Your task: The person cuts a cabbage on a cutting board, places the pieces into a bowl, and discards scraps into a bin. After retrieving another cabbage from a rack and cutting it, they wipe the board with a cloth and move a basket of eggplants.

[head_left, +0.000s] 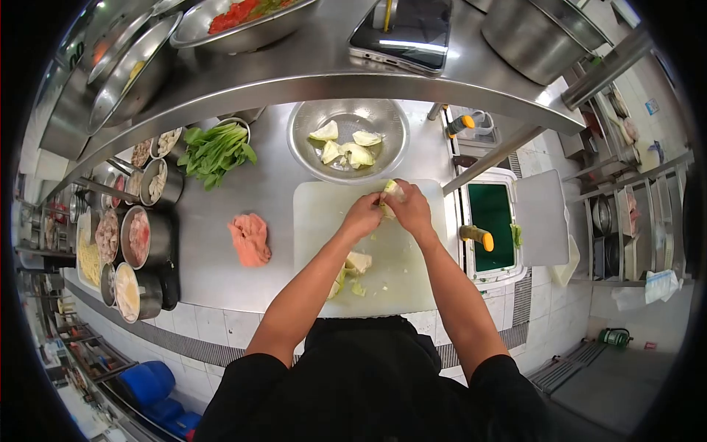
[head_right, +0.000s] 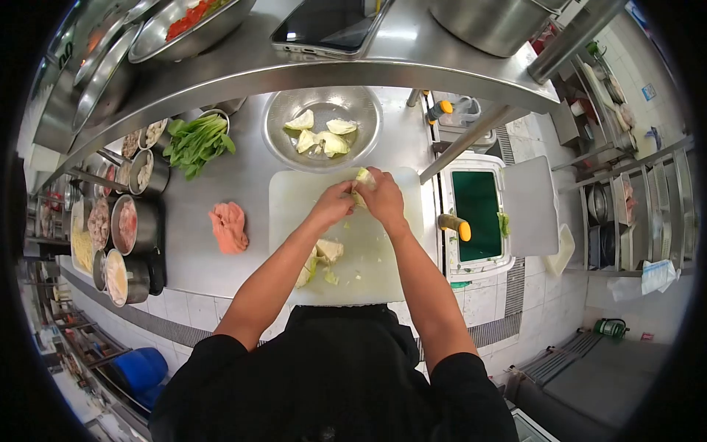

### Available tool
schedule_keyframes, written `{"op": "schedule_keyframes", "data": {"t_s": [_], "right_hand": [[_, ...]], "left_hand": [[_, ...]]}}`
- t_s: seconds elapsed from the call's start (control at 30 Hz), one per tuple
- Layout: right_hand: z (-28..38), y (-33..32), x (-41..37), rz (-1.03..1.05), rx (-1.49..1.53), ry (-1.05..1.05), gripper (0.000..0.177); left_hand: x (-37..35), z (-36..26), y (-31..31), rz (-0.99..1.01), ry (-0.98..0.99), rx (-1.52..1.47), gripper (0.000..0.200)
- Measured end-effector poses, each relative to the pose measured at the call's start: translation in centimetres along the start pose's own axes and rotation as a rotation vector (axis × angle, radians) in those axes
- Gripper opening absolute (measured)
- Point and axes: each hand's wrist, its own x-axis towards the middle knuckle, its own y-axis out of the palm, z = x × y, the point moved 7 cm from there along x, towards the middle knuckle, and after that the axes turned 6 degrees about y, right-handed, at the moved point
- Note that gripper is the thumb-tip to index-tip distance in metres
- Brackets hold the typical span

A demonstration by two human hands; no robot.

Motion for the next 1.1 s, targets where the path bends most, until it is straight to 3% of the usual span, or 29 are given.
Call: {"op": "schedule_keyframes", "data": {"t_s": [0.07,0.13,0.2,0.27,0.33,0.43,0.53,0.6,0.7,0.93,1.03,1.1], "right_hand": [[-1.2,-0.3,0.3,0.019,0.068,-0.052,0.063],[-3.1,0.9,-1.1,0.311,1.004,0.216,0.052],[-3.4,0.5,-2.2,0.300,1.040,0.172,0.047],[-2.8,0.2,-2.4,0.296,1.077,0.117,0.043],[-0.3,-1.1,-3.4,0.330,1.374,0.054,0.042],[0.5,-1.6,-3.4,0.422,1.572,0.088,0.040],[1.0,-1.6,-3.8,0.445,1.623,0.142,0.040],[0.9,-1.0,-3.5,0.422,1.578,0.121,0.040],[0.3,-0.3,-3.1,0.361,1.486,0.096,0.040],[-0.2,-0.9,-2.8,0.184,1.536,0.161,0.039],[-1.2,-1.9,-2.0,0.058,1.597,0.182,0.036],[-1.4,-3.6,-0.7,0.026,1.573,0.172,0.034]], "left_hand": [[-0.7,-1.1,0.4,-0.074,0.054,-0.108,0.043],[-2.5,-4.1,0.7,-0.148,0.104,-0.221,0.037],[-4.7,-8.0,0.9,-0.224,0.197,0.207,0.034],[-5.3,-8.9,1.4,-0.245,0.238,0.125,0.034],[-5.5,-9.2,1.5,-0.255,0.275,0.045,0.033],[-5.2,-8.6,1.4,-0.206,0.227,-0.213,0.030],[-5.8,-8.9,0.9,-0.274,0.253,-0.364,0.021],[-6.7,-10.1,0.5,-0.369,0.315,-0.104,0.017],[-7.2,-10.2,0.2,-0.397,0.424,0.045,0.014],[-7.1,-8.7,-0.7,-0.411,0.329,0.049,0.014],[-7.0,-7.0,-1.7,-0.466,0.364,-0.045,0.012],[-7.2,-5.8,-2.5,-0.457,0.268,-0.136,0.017]]}}
